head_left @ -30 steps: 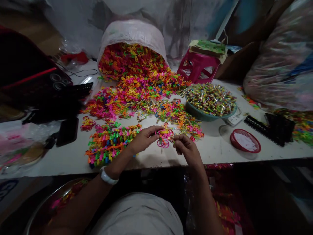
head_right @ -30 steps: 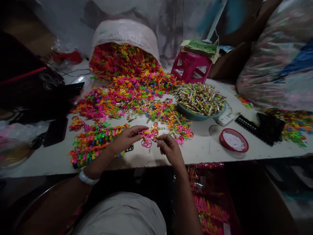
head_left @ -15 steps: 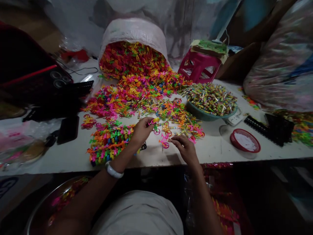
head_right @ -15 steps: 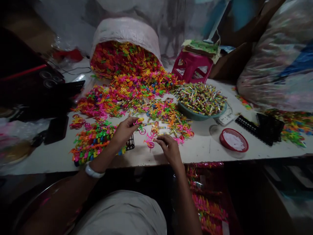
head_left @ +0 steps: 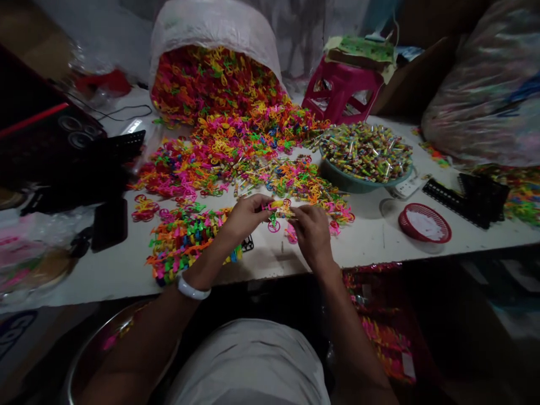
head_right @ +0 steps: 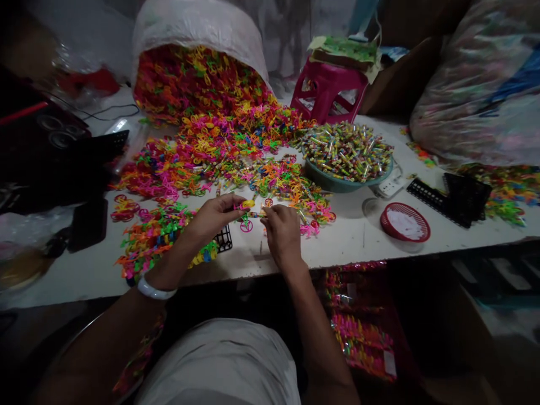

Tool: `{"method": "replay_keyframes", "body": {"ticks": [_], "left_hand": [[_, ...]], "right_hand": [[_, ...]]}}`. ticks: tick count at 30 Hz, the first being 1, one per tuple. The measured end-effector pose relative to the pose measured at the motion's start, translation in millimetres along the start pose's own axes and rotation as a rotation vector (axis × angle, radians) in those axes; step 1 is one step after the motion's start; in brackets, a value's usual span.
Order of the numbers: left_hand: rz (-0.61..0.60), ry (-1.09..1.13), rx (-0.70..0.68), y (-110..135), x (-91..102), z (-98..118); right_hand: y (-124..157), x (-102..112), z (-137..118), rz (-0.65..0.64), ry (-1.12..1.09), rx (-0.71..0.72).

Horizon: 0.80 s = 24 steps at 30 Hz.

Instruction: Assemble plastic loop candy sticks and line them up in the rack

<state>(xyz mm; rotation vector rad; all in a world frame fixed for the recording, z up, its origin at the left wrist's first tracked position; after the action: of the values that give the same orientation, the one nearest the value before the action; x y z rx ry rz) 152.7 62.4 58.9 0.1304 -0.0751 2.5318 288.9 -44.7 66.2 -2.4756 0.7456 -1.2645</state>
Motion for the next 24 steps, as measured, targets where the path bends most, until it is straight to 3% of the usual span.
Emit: {"method": "replay_keyframes", "body": {"ticks": [3,7,9,11,15,19,21,24], "left_hand": [[-0.073,-0.067,0.037,7.5,8.2,-0.6],[-0.138,-0.272,-0.019,17.3,32.6,5.3],[-0.111,-0.436,-0.136,20.2,45.9,13.2],[-0.179,-0.534,-0.220,22.3,49.5,16.8],[-0.391,-0.394,-0.185,23.2,42.9,10.0],[-0.297,-0.348,-0.205,18.2,43.8,10.6],[-0.231,-0.425,-0.278,17.3,44.4,15.5],[-0.227,-0.536,-0.375,20.9,43.6,19.8]], "right_hand": [[-1.6,-17.2,-8.3,-0.134,0.056,0.059],[4.0,-39.0,6.2,-0.225,0.019,-0.023],[7.4,-49.9,12.4,-0.297,-0.099,-0.085],[10.6,-59.1,12.4,-0.377,-0.287,-0.134],[15.2,-68.2,3.9,-0.476,-0.660,-0.283],[16.0,-73.4,-9.9,-0.574,-0.755,-0.334],[13.0,-75.4,-16.8,-0.599,-0.719,-0.273],[8.4,-77.9,-20.1,-0.564,-0.633,-0.137]]}}
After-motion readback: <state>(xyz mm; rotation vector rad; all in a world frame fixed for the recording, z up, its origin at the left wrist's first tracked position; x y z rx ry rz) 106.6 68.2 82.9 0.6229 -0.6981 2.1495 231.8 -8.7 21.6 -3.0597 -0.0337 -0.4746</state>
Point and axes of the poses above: each hand's wrist, its own y-axis away from the middle knuckle, its own x-axis out of the back of the hand, z = x × y, the point moved 6 cm from there along -y, towards the middle knuckle, and after that the axes turned 6 degrees about -x, right-handed, at the moved point
